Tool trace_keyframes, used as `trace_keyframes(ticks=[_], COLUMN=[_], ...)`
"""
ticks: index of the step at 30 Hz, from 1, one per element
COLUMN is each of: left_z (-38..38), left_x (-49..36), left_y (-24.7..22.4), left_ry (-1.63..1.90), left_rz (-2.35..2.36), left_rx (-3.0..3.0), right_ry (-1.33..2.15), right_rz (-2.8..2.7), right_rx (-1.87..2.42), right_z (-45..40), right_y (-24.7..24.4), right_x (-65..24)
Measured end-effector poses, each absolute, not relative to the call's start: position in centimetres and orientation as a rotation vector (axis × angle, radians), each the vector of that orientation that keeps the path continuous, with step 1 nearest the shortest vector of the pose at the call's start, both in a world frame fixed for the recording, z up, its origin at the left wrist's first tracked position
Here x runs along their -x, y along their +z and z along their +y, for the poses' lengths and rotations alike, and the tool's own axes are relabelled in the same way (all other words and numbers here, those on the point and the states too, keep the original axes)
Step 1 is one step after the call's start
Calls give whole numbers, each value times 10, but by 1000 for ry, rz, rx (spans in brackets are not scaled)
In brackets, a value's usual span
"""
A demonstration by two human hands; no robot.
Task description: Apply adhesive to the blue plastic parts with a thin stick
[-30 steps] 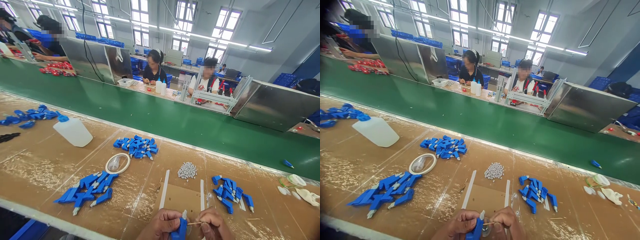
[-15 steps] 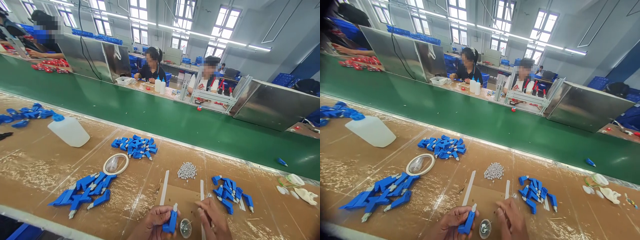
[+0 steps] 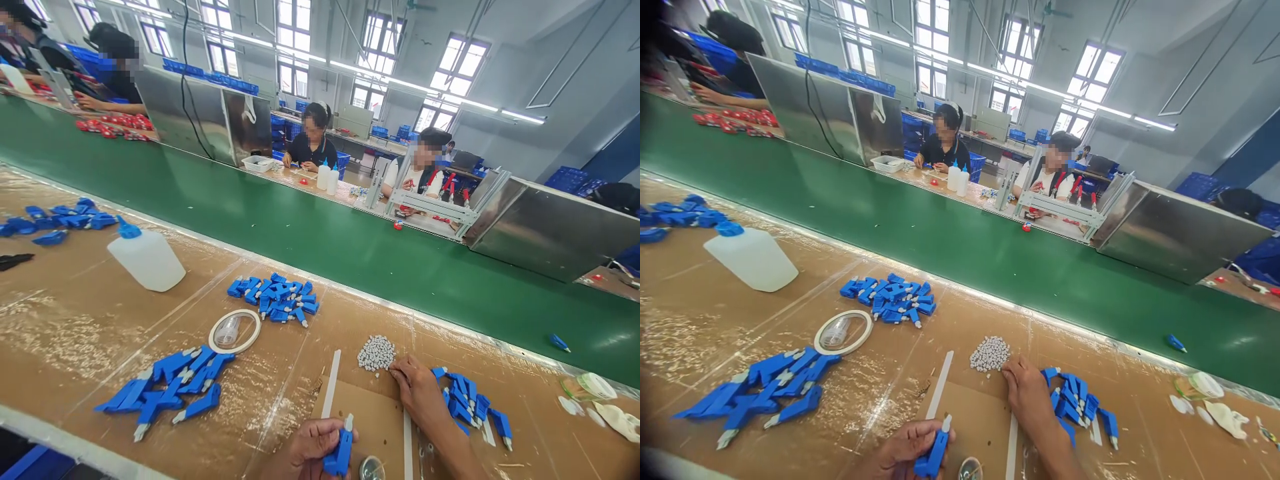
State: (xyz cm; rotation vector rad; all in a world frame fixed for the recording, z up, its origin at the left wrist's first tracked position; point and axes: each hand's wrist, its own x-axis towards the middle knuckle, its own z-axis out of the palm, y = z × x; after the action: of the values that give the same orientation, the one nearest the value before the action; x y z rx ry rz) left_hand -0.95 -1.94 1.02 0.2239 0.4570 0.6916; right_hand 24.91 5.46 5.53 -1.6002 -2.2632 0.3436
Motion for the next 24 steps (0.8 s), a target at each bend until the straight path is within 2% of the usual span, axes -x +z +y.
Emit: trace_keyframes(ticks=[10, 14, 20, 24], left_z=[-21, -21, -19, -18], left_x=[8, 7, 3, 4], left_y=[10, 14, 21, 36], left_ry=[746, 774, 774, 687], left_rz=[478, 507, 488, 495], left_rx=[-143, -124, -173, -263], right_ry=[484, 770, 1525, 1705], right_rz=[-2117, -2010, -1441, -1240], right_rx=[1770, 1707, 1396, 1252], right_z=[48, 24, -18, -27], right_y=[74, 91, 99, 93], right_x=[-238, -228, -205, -200])
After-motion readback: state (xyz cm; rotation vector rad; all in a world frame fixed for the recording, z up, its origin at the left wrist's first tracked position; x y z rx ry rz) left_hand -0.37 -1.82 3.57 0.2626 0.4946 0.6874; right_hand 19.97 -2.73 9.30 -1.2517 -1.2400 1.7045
